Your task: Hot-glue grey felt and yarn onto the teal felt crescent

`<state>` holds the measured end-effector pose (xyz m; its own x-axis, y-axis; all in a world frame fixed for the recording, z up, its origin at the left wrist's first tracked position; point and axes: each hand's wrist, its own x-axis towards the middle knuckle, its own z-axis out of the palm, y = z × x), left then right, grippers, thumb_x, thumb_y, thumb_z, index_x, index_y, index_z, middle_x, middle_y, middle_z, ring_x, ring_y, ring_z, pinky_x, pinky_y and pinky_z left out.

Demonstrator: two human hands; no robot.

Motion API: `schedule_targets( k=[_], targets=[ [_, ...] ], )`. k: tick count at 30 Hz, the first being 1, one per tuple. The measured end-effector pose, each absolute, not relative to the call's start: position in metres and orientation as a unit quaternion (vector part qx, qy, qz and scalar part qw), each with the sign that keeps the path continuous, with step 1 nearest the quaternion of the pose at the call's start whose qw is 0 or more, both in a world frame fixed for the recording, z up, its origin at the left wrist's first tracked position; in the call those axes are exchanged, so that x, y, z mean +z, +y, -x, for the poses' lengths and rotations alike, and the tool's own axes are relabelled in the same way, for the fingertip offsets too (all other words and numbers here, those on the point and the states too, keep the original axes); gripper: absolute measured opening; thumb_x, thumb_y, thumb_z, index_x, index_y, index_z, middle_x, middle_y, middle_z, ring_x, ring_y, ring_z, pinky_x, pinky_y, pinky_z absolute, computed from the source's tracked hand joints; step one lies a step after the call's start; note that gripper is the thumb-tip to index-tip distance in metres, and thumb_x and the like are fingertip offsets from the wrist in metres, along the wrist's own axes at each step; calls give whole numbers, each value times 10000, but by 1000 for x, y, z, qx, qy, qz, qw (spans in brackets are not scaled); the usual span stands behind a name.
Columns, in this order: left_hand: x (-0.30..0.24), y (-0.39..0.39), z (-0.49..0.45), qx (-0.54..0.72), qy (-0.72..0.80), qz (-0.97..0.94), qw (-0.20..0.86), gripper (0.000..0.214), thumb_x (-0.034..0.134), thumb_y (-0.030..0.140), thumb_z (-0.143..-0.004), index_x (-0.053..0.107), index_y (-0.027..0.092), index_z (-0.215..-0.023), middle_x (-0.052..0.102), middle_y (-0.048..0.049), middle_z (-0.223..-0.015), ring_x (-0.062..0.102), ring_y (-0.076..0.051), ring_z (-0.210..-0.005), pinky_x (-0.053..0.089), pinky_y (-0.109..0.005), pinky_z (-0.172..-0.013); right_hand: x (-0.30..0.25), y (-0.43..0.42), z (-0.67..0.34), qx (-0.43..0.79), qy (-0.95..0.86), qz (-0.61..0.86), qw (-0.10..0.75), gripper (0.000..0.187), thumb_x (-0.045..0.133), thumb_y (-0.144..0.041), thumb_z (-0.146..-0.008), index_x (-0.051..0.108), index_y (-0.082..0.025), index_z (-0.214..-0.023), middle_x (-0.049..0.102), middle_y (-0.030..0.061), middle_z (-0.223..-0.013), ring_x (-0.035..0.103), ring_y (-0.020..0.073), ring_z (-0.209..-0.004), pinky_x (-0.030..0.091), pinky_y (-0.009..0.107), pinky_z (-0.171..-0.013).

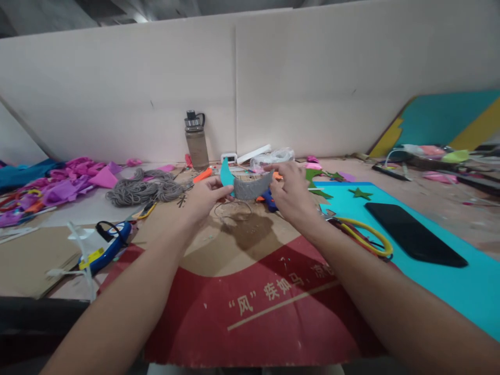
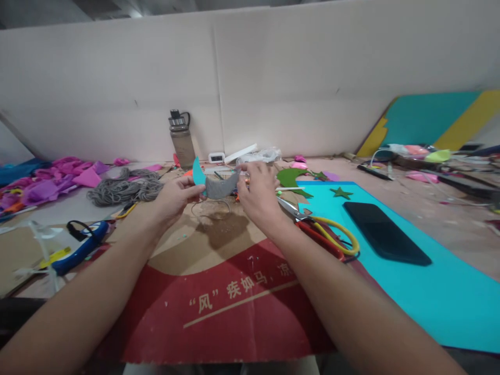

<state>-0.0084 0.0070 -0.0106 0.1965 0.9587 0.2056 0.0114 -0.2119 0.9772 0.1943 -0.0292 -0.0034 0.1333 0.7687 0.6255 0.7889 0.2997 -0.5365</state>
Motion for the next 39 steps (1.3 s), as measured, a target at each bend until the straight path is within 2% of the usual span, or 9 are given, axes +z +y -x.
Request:
schedule_targets(
  k=[6, 9, 12, 17, 23, 26, 33, 37, 39],
  targets=[
    [-6, -2, 3, 481, 414, -651, 417, 174, 743, 291, -677, 694, 151, -768, 676, -28, -687, 594, -119, -587, 442, -237, -589, 9, -41, -205, -22, -633, 577, 515, 307, 381, -313, -932, 617, -207, -1097, 608, 109, -1174, 481, 271, -1131, 329, 436, -970],
    [-6, -6, -1, 454, 389, -672, 437, 156, 737, 273, -683, 704, 158, -783, 684, -34, -733, 596, -119, -602, 455, -239, -593, 9, -41, -203, 26, -681, 565, 465, 280, 464, -374, -908, 661, -205, -1015, 659, 97, -1082, 531, 270, -1054, 364, 413, -909],
    [-7, -10, -6, 422, 369, -693, 453, 126, 729, 261, -699, 699, 166, -777, 677, -29, -721, 603, -123, -618, 469, -245, -617, 3, -39, -196, 113, -752, 512, 401, 254, 522, -388, -877, 685, -197, -841, 692, 49, -860, 583, 200, -809, 395, 327, -745],
    [-8, -14, -10, 403, 349, -703, 471, 167, 734, 281, -708, 704, 171, -828, 683, -35, -785, 607, -124, -655, 485, -248, -648, -6, -35, -193, 210, -730, 510, 405, 260, 542, -374, -834, 632, -173, -696, 608, 0, -649, 498, 128, -601, 335, 266, -575],
    [-5, -18, -9, 382, 341, -697, 502, 275, 798, 244, -632, 692, 163, -872, 693, -51, -869, 639, -145, -752, 502, -266, -718, -2, -36, -193, 355, -677, 488, 421, 238, 560, -361, -774, 543, -173, -629, 468, -40, -567, 389, 92, -536, 283, 247, -523],
    [-3, -19, -9, 369, 341, -695, 515, 272, 798, 220, -619, 688, 162, -860, 684, -43, -830, 628, -138, -714, 490, -254, -674, -3, -35, -193, 420, -657, 462, 423, 230, 585, -365, -745, 520, -176, -630, 440, -53, -564, 360, 82, -530, 273, 236, -520],
    [-5, -12, -2, 330, 381, -664, 552, 188, 783, 278, -650, 661, 144, -703, 625, -31, -629, 514, -82, -515, 352, -195, -476, -2, -32, -197, 272, -718, 492, 411, 239, 522, -365, -829, 546, -184, -675, 525, -21, -649, 458, 115, -609, 335, 248, -573],
    [-1, 2, 12, 426, 424, -574, 556, 206, 815, 230, -585, 641, 134, -638, 566, 0, -554, 475, -55, -461, 295, -160, -406, -1, -23, -215, 138, -675, 552, 469, 302, 434, -410, -911, 595, -173, -816, 621, 25, -790, 535, 146, -725, 372, 260, -663],
    [3, 10, 21, 494, 429, -518, 551, 219, 819, 184, -561, 616, 136, -631, 541, 23, -533, 463, -40, -443, 276, -132, -381, -6, -17, -224, 108, -653, 615, 428, 330, 424, -422, -917, 605, -167, -812, 639, 48, -784, 554, 163, -718, 368, 267, -649]
  ],
)
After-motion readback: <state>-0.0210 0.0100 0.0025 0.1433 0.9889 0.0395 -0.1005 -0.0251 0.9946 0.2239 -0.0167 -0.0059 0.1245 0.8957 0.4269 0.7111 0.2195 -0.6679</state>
